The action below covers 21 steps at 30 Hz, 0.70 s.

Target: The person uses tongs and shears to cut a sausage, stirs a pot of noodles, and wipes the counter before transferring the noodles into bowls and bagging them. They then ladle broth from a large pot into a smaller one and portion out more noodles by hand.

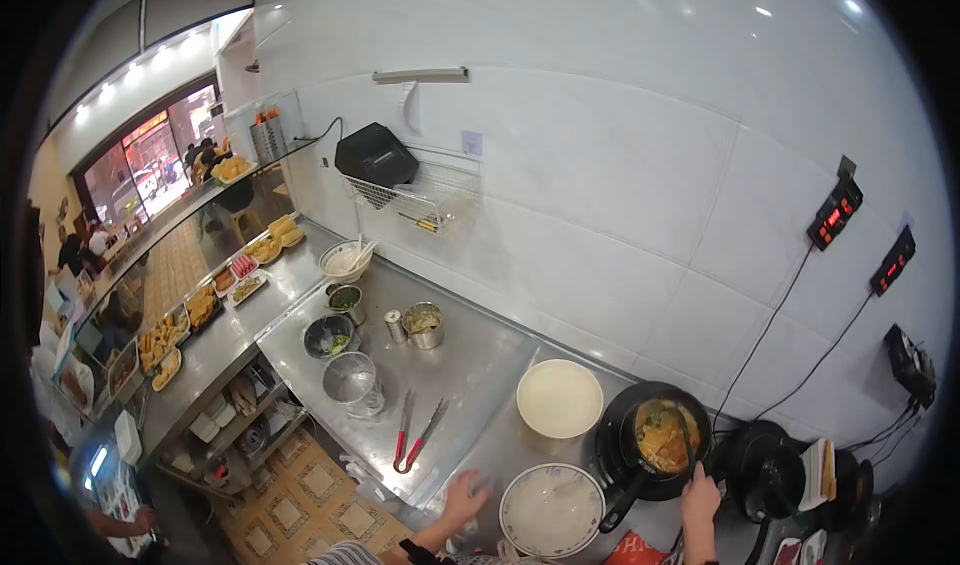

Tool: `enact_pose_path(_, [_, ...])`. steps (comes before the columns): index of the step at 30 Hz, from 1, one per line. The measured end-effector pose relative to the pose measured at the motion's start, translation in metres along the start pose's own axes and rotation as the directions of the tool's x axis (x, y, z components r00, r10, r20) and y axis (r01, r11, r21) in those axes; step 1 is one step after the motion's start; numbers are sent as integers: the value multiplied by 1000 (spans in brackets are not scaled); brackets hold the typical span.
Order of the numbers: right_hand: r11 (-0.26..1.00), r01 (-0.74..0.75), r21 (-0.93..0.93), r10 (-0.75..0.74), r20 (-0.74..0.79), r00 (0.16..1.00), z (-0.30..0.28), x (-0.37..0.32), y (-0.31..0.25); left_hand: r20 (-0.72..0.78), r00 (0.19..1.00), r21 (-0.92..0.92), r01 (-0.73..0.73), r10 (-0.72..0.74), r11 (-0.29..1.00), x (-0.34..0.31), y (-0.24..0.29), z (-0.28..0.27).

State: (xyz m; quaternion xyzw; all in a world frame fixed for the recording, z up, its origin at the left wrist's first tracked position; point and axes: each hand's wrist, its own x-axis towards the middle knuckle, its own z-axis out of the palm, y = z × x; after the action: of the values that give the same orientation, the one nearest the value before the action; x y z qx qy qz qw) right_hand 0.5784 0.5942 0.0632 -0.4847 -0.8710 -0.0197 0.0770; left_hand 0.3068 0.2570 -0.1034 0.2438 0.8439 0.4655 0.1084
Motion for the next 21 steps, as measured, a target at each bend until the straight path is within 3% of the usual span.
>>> enact_pose_path(3, [998, 54, 43, -51, -70, 996, -7, -23, 24, 205, 978, -122, 62, -36, 991, -22, 17, 18])
enact_pose_path(6, [996, 53, 71, -44, -126, 991, -51, -46, 19, 357, 933, -145, 112, -53, 983, -22, 20, 31])
enact_pose_path(9, [996, 92, 11, -91, -61, 994, -93, -64, 7, 274, 960, -290, 33, 50, 957, -22, 31, 26])
enact_pose_path(12, [984, 172, 54, -170, -39, 985, -92, -60, 3, 343, 939, -344, 132, -6, 930, -19, 21, 28])
enact_pose_path(14, [970, 217, 112, -214, -38, 976, -81, -51, -8, 385, 923, -296, 135, -11, 946, -18, 22, 23])
enact_pose_path(18, [944, 328, 37, -327, -28, 945, -53, -16, -13, 384, 923, -106, 82, -36, 991, -11, 31, 12])
enact_pose_path(21, [943, 323, -82, -331, -126, 935, -29, 4, -11, 142, 977, -33, -154, 157, 988, 2, 65, -1])
